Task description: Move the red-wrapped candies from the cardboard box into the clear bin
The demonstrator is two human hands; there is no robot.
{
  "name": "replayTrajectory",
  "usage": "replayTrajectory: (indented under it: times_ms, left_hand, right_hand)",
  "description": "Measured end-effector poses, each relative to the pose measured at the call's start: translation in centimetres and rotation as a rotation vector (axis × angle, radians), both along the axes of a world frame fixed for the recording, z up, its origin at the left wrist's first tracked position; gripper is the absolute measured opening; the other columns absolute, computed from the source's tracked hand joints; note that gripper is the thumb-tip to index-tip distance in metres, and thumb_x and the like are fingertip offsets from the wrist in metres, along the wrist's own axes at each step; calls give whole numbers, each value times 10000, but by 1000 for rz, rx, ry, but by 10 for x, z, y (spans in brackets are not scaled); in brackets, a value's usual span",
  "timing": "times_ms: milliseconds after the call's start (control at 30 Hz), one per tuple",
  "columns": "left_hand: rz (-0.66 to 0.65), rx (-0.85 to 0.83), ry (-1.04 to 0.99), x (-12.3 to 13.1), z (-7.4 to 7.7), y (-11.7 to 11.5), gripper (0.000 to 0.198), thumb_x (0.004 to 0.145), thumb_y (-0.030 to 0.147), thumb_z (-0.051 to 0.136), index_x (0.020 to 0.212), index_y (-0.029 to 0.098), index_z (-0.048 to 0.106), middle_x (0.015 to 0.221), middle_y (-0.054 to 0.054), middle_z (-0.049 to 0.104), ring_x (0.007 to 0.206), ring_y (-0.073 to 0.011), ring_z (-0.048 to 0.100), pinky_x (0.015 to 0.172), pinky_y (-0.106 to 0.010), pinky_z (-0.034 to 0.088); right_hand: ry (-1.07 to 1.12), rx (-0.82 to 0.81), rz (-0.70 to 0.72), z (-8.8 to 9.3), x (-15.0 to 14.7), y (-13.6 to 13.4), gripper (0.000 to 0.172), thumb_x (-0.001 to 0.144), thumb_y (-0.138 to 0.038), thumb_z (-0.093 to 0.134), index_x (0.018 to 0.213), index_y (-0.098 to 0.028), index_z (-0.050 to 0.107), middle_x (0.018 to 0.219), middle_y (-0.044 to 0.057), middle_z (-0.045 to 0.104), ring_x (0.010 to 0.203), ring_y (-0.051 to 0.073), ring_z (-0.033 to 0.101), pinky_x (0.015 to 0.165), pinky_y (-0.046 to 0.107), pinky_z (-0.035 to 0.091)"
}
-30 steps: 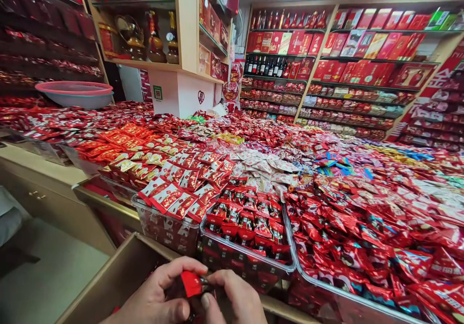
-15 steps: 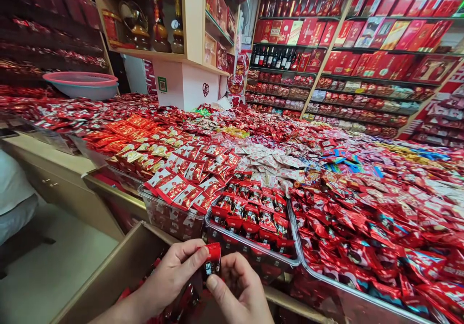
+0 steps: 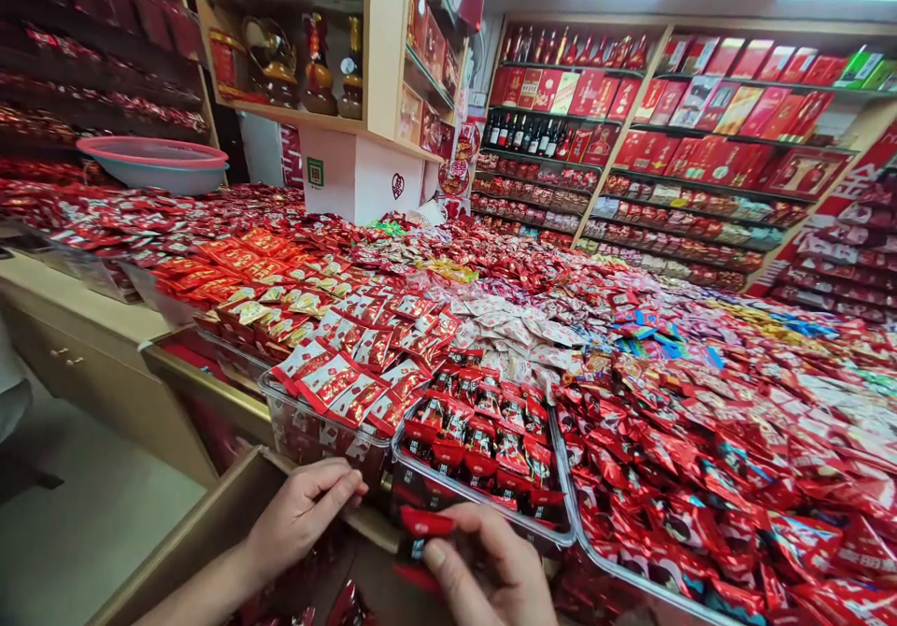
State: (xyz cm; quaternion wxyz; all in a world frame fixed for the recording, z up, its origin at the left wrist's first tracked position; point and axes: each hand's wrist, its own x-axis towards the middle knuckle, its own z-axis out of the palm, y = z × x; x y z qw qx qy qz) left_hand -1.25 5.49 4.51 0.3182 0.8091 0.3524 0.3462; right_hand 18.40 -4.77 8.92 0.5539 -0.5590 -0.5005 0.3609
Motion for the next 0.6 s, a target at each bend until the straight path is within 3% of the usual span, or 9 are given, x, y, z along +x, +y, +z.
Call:
replayTrajectory:
  times_ms: [67,167,233,400,600]
  left_hand:
    - [0,79,58,-6,-11,10,336,873,274,379,629,152,576,599,-6,536,581,-119,510,558,-207,382]
    - [-24,195,127,-9,-20,13,323,864,252,394,593,158,544,580,-3,505,578,-120,486,558,-214,365]
    - [-30,252,161,-9,-21,12,313,869,236,383,611,159,542,580,-6,509,585,-122,487,565,-216,362]
    - [-72,289,143,-12,-23,13,274,870,214,384,653,164,544,600,-12,534,596,-123,503,570,-216,367]
    - [-108,339,110,-14,-30,18,247,865,199,387,683,161,549,604,-22,551,589,-128,510,566,-228,370]
  right_hand:
    - [-175,68,-73,19,20,17,239,696,-412,601,823,-210,603,725,37,647,655,171,590,582,252,470]
    - [-498,106,-157,45,56,63,217,737,-379,542,837,-190,574,731,44,648,656,169,583,598,258,446]
    - [-701,19,-248,54,78,99,183,752,-341,504,798,-173,559,685,42,636,610,164,562,558,254,409]
    - [-897,-137,-331,47,113,156,57,677,-219,547,649,-171,558,622,38,607,592,175,536,550,261,340]
    - [-891,-221,-308,33,124,165,148,603,-161,591,514,-191,477,506,-15,513,525,145,467,519,249,300]
